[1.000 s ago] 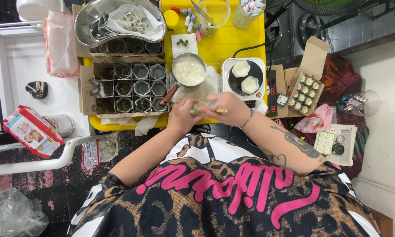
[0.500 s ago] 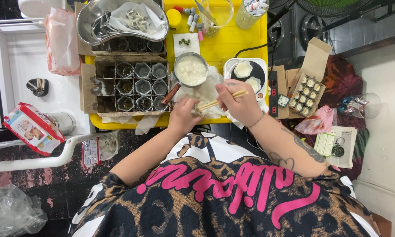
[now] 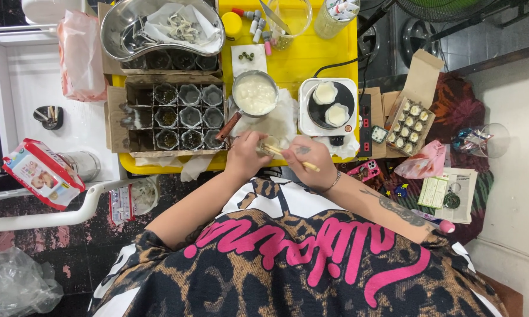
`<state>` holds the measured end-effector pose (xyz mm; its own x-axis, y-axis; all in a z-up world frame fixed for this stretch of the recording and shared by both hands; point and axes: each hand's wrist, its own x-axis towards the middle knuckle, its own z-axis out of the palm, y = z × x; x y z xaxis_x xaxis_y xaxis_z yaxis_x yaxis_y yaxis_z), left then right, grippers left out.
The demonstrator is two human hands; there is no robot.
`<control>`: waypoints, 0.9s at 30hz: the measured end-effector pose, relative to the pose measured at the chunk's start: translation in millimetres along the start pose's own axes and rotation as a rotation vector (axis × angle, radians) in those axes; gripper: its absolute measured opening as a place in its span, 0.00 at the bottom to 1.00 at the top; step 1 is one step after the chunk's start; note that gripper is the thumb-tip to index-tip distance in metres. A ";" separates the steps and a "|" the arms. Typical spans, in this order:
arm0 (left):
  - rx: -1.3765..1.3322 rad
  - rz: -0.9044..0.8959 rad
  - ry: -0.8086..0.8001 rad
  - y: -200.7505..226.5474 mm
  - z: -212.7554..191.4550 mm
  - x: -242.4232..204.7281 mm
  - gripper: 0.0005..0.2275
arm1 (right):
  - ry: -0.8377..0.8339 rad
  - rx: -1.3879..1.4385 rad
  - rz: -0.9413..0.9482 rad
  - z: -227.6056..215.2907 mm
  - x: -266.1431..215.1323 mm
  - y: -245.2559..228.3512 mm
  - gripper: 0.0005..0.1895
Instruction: Filling glass jars with melted wax and positioning components using chopsticks in a studio setting.
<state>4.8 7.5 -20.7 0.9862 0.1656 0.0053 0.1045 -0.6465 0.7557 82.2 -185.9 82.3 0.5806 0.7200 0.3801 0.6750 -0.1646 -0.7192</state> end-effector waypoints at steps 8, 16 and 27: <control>-0.007 -0.010 0.016 4.0 -1.1 -0.1 0.21 | -0.086 -0.032 0.006 4.4 13.1 1.4 0.14; -0.012 -0.008 0.023 7.0 -1.8 -2.4 0.22 | -0.023 0.064 0.112 -16.8 19.0 -9.4 0.17; -0.017 0.001 0.072 3.3 8.1 -7.3 0.19 | -0.215 -0.058 -0.040 -8.4 33.2 -5.9 0.16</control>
<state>-1.0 -1.9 -23.5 0.9744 0.2188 0.0526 0.1010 -0.6342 0.7666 101.4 -166.7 104.1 0.4466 0.8530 0.2702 0.7241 -0.1672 -0.6691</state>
